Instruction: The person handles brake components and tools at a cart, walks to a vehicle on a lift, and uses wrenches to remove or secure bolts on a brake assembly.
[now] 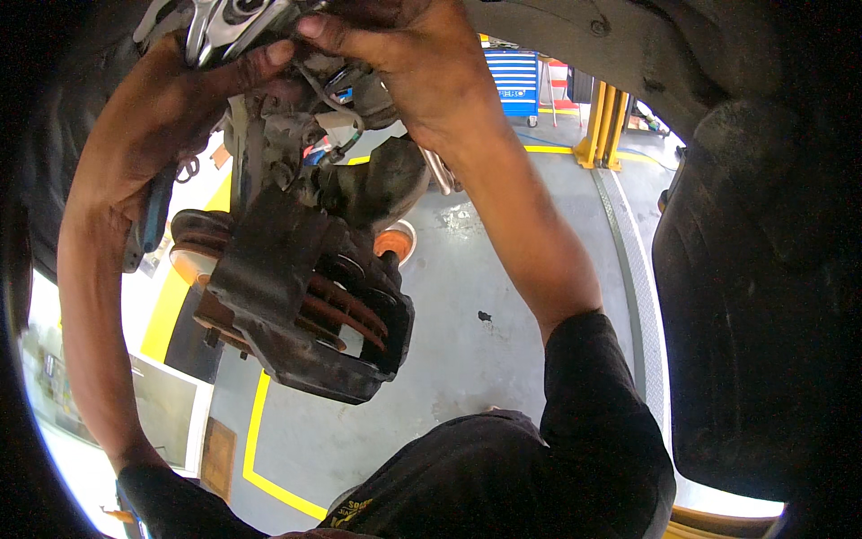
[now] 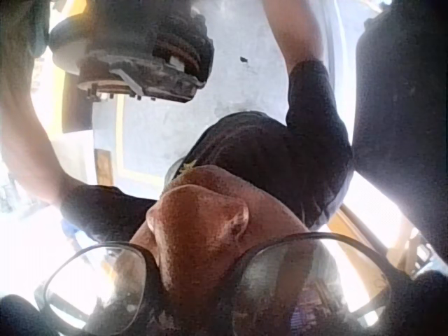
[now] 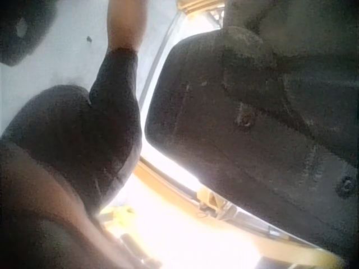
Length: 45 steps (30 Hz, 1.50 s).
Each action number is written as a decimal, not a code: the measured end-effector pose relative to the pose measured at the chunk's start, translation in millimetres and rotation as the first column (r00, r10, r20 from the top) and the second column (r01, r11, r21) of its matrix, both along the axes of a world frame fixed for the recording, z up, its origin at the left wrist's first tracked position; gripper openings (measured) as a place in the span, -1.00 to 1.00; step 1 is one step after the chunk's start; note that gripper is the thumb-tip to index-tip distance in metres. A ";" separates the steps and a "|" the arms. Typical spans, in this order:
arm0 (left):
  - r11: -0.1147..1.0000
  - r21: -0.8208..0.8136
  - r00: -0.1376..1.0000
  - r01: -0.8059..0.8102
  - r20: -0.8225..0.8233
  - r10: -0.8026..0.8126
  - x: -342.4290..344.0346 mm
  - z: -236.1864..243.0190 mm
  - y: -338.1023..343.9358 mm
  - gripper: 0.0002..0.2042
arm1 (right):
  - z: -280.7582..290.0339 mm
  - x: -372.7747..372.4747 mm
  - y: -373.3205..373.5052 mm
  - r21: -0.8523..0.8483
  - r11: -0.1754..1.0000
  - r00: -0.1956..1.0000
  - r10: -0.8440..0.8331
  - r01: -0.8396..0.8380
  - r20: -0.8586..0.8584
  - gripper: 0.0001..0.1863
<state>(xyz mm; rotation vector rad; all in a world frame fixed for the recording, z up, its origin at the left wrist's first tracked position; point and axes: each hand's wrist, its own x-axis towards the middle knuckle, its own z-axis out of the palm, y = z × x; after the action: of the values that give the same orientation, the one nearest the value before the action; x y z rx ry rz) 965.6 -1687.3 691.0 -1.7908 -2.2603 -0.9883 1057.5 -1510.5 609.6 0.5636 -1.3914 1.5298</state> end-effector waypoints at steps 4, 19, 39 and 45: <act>0.975 -0.048 0.975 0.217 -0.041 -0.219 15.4 14.9 -2.2 -0.73 | 1.6 -4.3 10.3 0.049 0.999 1.000 0.007 -0.009 0.029 -0.75; 0.996 0.086 0.954 0.038 -0.301 -0.011 31.0 -4.3 -0.1 -0.70 | -8.8 -3.2 -3.0 -0.133 0.988 0.993 0.070 -0.082 -0.092 -0.66; 0.987 0.150 0.587 -0.051 -0.796 0.151 -60.3 -35.8 19.7 -0.65 | -86.1 -19.1 -6.6 -0.076 0.967 0.920 -0.206 0.244 0.333 -0.72; 0.981 0.163 0.428 -0.108 -0.883 0.193 -68.7 -40.4 30.5 -0.64 | -91.2 -19.1 -2.4 0.048 0.974 0.894 -0.221 0.219 0.389 -0.69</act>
<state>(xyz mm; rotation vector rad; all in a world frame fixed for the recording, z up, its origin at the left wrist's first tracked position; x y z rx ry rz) 896.9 -1656.8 650.6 -1.4576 -1.5593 0.0243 1038.4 -1513.0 518.4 0.0893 -1.6965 1.5049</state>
